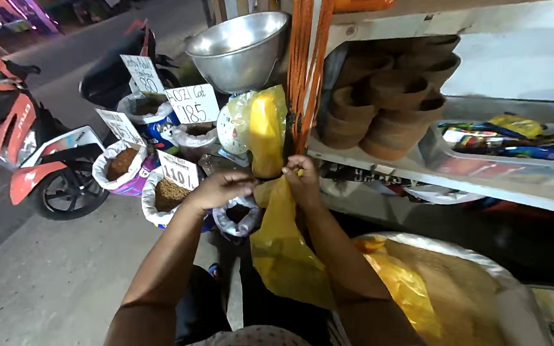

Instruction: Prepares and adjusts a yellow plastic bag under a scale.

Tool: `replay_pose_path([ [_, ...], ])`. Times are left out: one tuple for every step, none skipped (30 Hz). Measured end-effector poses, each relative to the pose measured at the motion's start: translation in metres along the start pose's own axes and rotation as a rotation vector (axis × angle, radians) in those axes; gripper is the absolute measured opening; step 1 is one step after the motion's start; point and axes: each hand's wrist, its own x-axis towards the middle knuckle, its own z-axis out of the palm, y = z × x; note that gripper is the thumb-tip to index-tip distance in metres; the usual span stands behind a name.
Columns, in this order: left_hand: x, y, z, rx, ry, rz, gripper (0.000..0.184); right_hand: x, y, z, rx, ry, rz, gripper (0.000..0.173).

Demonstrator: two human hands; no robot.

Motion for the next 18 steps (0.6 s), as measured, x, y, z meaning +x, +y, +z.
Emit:
replay_pose_path([
  [0.005, 0.007, 0.002, -0.023, 0.115, 0.001, 0.028, 0.004, -0.007, -0.001, -0.002, 0.007, -0.109, 0.027],
  [0.01, 0.014, 0.007, -0.06, 0.191, 0.0, 0.031, 0.008, -0.014, -0.001, -0.017, 0.008, -0.204, 0.025],
  [0.013, 0.022, 0.015, -0.093, 0.223, -0.016, 0.033, 0.01, -0.02, 0.0, -0.039, 0.013, -0.28, 0.024],
  [0.016, 0.032, 0.023, -0.098, 0.217, -0.051, 0.037, 0.011, -0.026, 0.0, -0.062, 0.02, -0.338, 0.023],
  [0.017, 0.04, 0.032, -0.07, 0.184, -0.1, 0.041, 0.011, -0.033, 0.001, -0.089, 0.026, -0.384, 0.023],
  [0.017, 0.046, 0.04, -0.017, 0.148, -0.132, 0.042, 0.01, -0.04, 0.002, -0.117, 0.032, -0.411, 0.023],
  [0.017, 0.049, 0.048, 0.04, 0.121, -0.151, 0.042, 0.008, -0.048, 0.002, -0.14, 0.038, -0.421, 0.024],
  [0.018, 0.05, 0.056, 0.085, 0.106, -0.17, 0.049, 0.007, -0.055, 0.002, -0.158, 0.045, -0.424, 0.024],
  [0.018, 0.052, 0.061, 0.119, 0.093, -0.193, 0.056, 0.006, -0.06, 0.002, -0.17, 0.056, -0.427, 0.024],
  [0.018, 0.053, 0.063, 0.148, 0.076, -0.209, 0.055, 0.005, -0.064, 0.0, -0.176, 0.062, -0.418, 0.024],
  [0.018, 0.054, 0.062, 0.17, 0.062, -0.227, 0.046, 0.004, -0.067, -0.002, -0.178, 0.065, -0.407, 0.025],
  [0.017, 0.055, 0.06, 0.188, 0.067, -0.238, 0.036, 0.004, -0.068, -0.005, -0.16, 0.061, -0.394, 0.026],
  [0.016, 0.054, 0.056, 0.189, 0.082, -0.242, 0.03, 0.005, -0.068, -0.008, -0.132, 0.051, -0.374, 0.027],
  [0.015, 0.052, 0.05, 0.172, 0.105, -0.234, 0.026, 0.005, -0.068, -0.012, -0.097, 0.044, -0.355, 0.028],
  [0.014, 0.049, 0.044, 0.133, 0.131, -0.227, 0.025, 0.007, -0.067, -0.015, -0.055, 0.033, -0.331, 0.029],
  [0.013, 0.047, 0.039, 0.074, 0.159, -0.224, 0.025, 0.008, -0.068, -0.018, -0.027, 0.017, -0.295, 0.031],
  [0.013, 0.045, 0.034, 0.022, 0.184, -0.219, 0.024, 0.009, -0.07, -0.02, -0.014, -0.007, -0.228, 0.037],
  [0.012, 0.043, 0.03, -0.013, 0.205, -0.208, 0.024, 0.008, -0.074, -0.022, -0.019, -0.041, -0.119, 0.045],
])
